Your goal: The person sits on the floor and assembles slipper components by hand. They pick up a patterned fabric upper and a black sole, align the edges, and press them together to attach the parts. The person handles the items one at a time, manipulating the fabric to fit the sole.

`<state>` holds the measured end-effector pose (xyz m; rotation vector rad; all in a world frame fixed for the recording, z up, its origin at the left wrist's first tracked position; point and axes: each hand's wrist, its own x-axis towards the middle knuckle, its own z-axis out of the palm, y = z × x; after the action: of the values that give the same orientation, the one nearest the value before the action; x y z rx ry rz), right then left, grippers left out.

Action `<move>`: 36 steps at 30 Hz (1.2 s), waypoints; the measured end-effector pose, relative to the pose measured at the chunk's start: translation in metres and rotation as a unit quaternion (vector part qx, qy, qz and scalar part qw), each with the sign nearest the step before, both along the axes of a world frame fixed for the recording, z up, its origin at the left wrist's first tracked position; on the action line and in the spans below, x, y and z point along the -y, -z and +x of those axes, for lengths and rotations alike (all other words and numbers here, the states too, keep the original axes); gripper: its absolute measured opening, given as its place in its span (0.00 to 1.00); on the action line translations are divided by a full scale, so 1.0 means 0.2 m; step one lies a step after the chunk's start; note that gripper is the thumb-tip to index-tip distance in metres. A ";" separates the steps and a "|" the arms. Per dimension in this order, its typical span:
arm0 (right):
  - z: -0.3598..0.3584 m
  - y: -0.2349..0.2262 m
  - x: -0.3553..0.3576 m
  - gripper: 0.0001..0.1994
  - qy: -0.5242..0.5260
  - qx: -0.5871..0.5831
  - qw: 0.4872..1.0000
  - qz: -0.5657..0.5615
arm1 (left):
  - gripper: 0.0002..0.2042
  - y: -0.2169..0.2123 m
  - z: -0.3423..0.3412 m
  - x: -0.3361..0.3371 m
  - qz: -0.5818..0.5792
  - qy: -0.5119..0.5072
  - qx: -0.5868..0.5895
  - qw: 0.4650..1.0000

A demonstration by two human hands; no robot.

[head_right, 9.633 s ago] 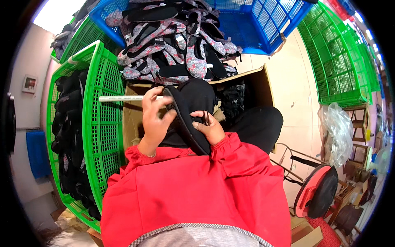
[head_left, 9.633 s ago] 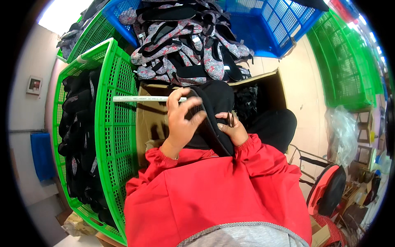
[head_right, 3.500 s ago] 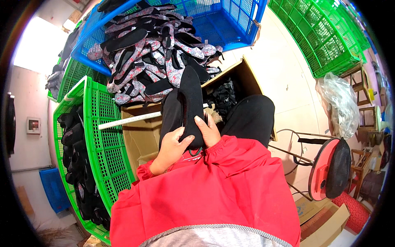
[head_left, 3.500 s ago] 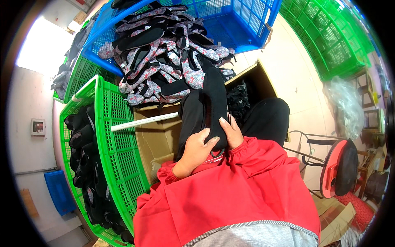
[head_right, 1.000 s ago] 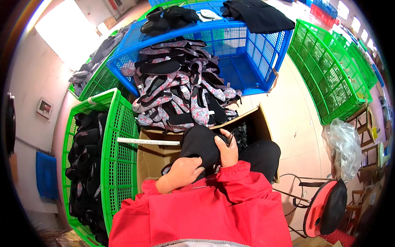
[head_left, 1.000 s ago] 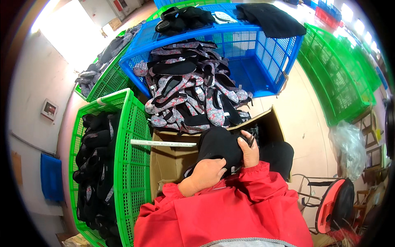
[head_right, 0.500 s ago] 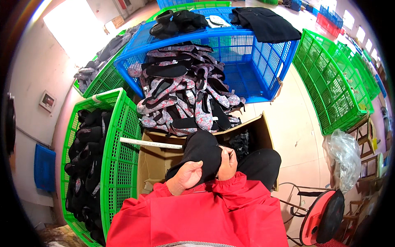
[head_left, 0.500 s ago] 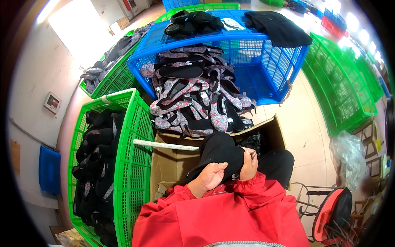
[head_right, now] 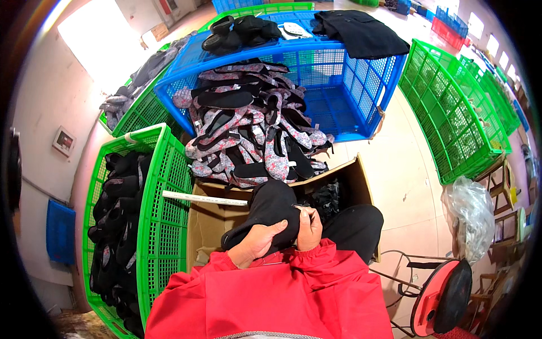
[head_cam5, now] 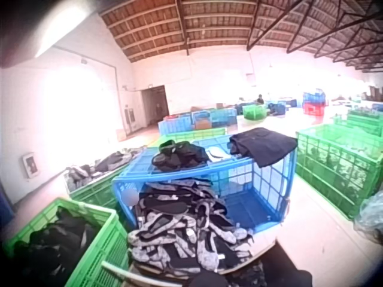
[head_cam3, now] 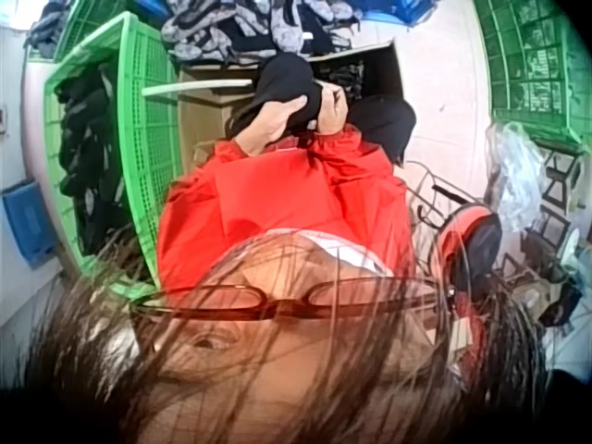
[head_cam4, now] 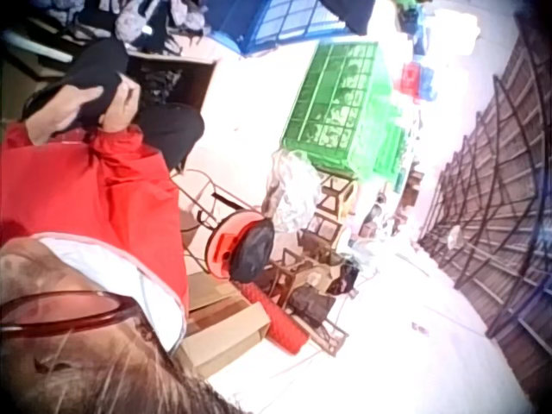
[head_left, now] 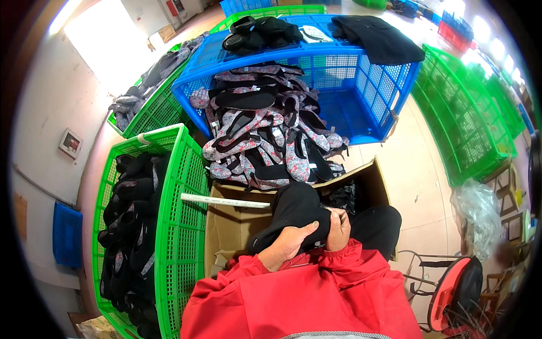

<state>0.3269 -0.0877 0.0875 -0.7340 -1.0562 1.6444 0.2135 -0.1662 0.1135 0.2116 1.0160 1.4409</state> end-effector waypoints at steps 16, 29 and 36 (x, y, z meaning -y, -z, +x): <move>0.05 0.04 -0.06 0.11 -0.055 0.035 0.995 -0.073 | 0.18 0.18 -0.02 0.03 -0.115 0.100 -0.207 0.966; 0.23 0.11 -0.30 0.16 0.080 0.057 0.991 -0.089 | 0.14 -0.63 -0.15 0.19 0.113 0.071 -0.457 0.879; 0.31 0.14 -0.40 0.15 -0.014 -0.007 0.995 -0.094 | 0.23 -0.36 -0.24 0.15 0.029 0.258 -0.486 0.834</move>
<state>0.3884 -0.0075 0.0602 -0.8318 -0.9137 1.7883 0.1651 -0.1953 0.1854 1.2634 1.5564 0.8091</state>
